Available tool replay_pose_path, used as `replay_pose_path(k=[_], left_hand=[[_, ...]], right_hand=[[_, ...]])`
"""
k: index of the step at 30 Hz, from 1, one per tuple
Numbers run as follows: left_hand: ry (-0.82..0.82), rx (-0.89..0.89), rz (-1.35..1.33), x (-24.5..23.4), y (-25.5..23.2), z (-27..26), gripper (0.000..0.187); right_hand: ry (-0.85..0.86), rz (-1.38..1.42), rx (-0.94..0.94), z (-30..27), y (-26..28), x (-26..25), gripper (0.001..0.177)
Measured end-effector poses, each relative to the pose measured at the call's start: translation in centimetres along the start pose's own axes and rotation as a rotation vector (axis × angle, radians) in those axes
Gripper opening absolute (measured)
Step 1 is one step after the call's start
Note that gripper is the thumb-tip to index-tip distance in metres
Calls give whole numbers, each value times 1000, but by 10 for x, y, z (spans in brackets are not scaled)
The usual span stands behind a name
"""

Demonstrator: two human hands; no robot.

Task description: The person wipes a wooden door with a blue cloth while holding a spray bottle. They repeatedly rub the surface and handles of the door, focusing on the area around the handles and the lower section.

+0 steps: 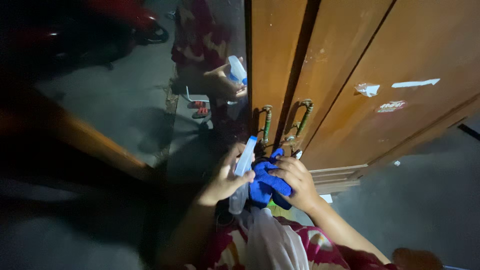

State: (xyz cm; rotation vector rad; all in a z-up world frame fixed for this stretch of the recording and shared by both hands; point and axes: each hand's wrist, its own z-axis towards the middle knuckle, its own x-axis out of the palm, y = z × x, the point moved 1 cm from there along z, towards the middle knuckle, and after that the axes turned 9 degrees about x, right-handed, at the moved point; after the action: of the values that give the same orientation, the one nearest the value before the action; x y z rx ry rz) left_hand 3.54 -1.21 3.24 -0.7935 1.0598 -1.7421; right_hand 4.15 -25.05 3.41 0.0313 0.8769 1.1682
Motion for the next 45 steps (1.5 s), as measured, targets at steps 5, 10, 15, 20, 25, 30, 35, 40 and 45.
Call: replay_pose_path(k=[5,10,15,20,25,30,35,40,45], left_hand=[[-32,14,-79,5,10,20,36],[-29,-12,-82,8,16,26,33],[-22,9,-120,8,13,27,30],[-24,53,-126,8,9,28,31],[-38,80,-131,8,9,29,33],[-76,92,-49,6,9,32,34],[-71,82,-83,5,10,31,38],[-81,113,-84,3,14,31,40],[-61,191,78,3,12,30,46]], right_hand=[[-7,43,-22,-4,6,-5,38],[-2,64,-41,-5,10,-7,39],[0,64,-42,-5,12,-7,40],[-11,78,-55,-5,13,-4,39],[-5,77,-44,-5,14,-2,38],[-7,84,-41,-4,15,-1,39],[-15,78,-23,-6,15,-2,38],[-2,79,-17,-6,15,-1,40],[-2,88,-29,-6,15,1,40]])
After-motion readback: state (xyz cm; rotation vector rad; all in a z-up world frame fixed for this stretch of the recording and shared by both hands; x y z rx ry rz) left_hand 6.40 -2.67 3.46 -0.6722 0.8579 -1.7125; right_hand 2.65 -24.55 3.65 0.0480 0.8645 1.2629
